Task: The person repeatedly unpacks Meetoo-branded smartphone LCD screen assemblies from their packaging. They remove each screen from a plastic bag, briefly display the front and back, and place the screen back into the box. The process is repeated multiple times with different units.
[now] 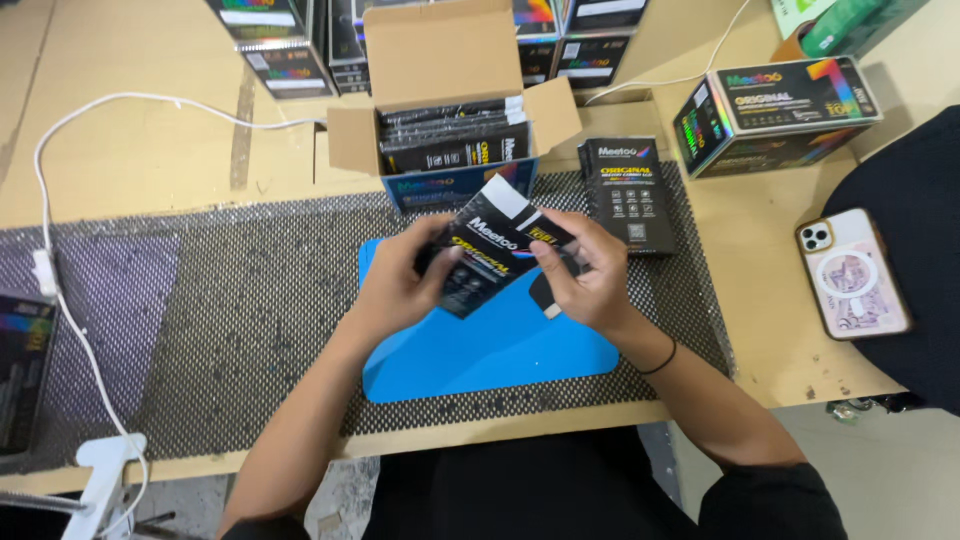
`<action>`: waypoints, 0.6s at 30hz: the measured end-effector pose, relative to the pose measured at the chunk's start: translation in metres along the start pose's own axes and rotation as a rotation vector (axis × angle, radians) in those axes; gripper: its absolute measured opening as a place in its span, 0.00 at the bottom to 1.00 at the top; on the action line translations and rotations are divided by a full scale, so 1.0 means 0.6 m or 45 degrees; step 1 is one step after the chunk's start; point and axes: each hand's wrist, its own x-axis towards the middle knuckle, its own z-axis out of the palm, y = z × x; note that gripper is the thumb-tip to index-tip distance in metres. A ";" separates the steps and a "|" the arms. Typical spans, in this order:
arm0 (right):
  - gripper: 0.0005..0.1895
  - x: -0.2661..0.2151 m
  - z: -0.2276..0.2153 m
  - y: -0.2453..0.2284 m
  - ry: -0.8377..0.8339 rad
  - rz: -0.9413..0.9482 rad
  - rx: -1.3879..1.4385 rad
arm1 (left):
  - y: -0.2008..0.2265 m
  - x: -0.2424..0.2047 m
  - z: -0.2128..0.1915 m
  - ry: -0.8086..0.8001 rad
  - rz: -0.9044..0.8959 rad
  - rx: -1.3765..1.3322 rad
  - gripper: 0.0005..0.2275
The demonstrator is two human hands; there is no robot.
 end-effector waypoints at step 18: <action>0.21 0.023 -0.011 0.029 -0.139 0.033 -0.132 | -0.080 0.157 0.013 -0.173 0.065 1.165 0.21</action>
